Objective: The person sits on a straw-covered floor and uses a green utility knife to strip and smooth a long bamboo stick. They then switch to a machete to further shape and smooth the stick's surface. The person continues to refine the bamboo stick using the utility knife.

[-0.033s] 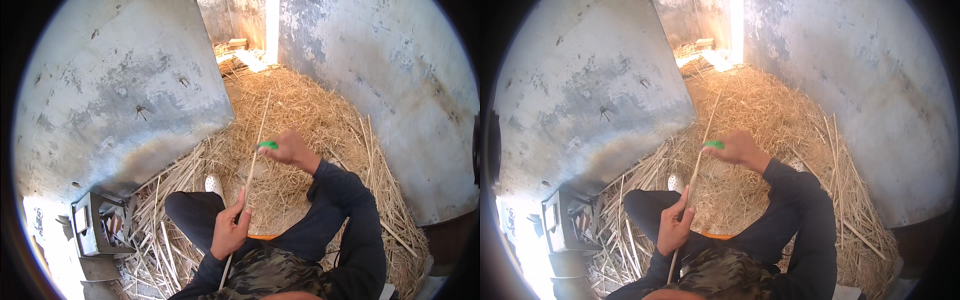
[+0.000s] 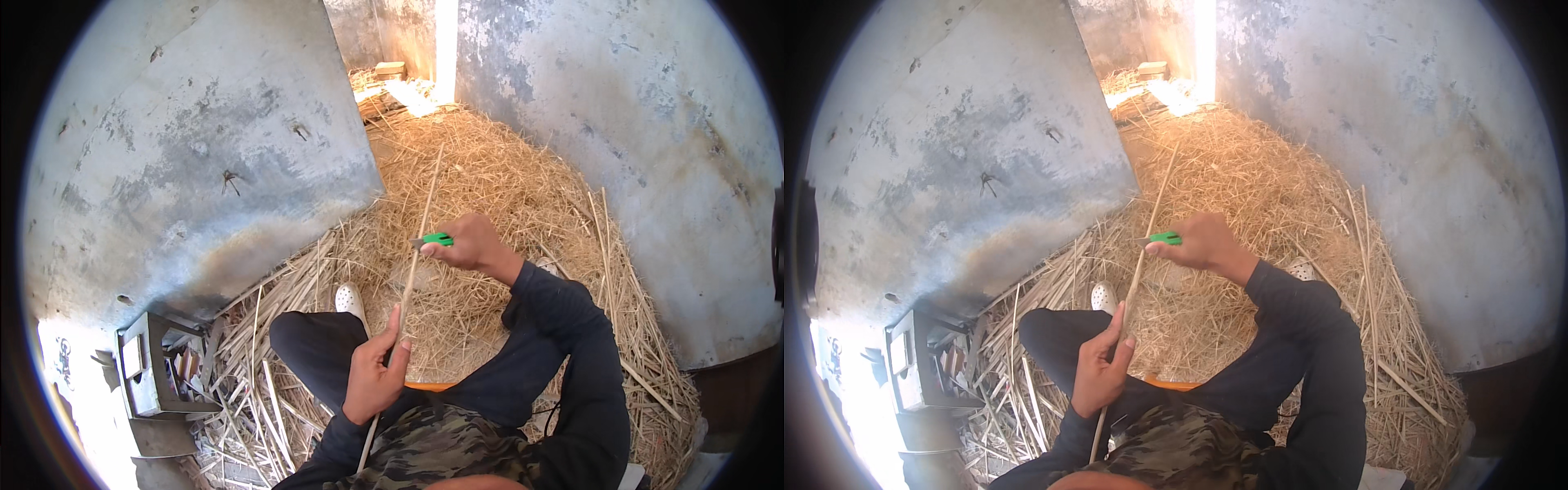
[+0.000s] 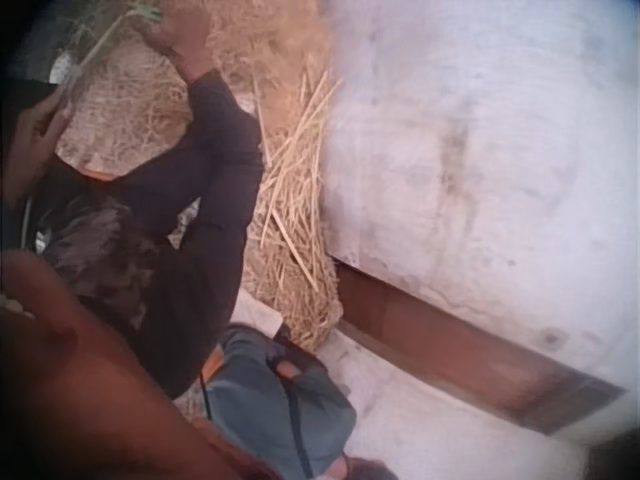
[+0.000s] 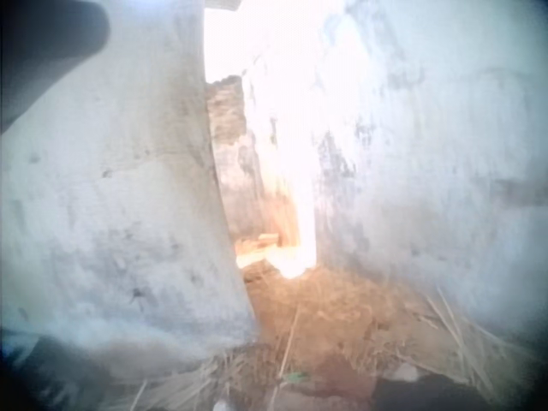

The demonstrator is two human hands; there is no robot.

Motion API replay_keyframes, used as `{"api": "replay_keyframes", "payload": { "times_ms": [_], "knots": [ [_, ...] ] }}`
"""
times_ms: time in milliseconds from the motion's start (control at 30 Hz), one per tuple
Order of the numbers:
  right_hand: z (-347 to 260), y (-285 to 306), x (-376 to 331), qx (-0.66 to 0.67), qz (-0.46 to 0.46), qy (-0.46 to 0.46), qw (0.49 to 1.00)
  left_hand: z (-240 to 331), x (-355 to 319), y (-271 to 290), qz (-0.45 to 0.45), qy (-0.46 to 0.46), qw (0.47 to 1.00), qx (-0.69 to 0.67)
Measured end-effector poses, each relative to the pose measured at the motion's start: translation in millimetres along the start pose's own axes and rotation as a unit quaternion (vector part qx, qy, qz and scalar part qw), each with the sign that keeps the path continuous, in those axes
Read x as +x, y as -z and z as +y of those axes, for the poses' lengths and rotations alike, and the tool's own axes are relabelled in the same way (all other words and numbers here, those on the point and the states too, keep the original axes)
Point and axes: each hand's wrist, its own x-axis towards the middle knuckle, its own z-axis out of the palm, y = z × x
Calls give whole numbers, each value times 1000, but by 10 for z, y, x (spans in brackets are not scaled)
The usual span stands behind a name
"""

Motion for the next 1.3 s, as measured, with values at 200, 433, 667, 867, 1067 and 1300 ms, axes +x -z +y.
{"api": "replay_keyframes", "payload": {
  "times_ms": [200, 433, 667, 867, 1067, 1300],
  "knots": [
    [678, 282, 185, -131, 84, 43, 987, -71, -98, 13, -47, -3, 999, 9],
    [1924, 653, 74, -27, 185, -339, 922, 141, -508, -10, -121, -14, 992, -40],
    [303, 294, -127, 5, -1, -70, 998, -49, -67, 83, -14, 188, 955, -229],
    [210, 226, -125, -30, 13, -17, 999, 57, -108, -25, -17, 95, 993, -70],
    [-19, 18, -145, -7, 52, 103, 993, -3, -179, -26, 1, 75, 996, -42],
    [48, -2, -81, 11, 34, 20, 999, -1, -237, 7, -12, 124, 991, -48]
  ]
}}
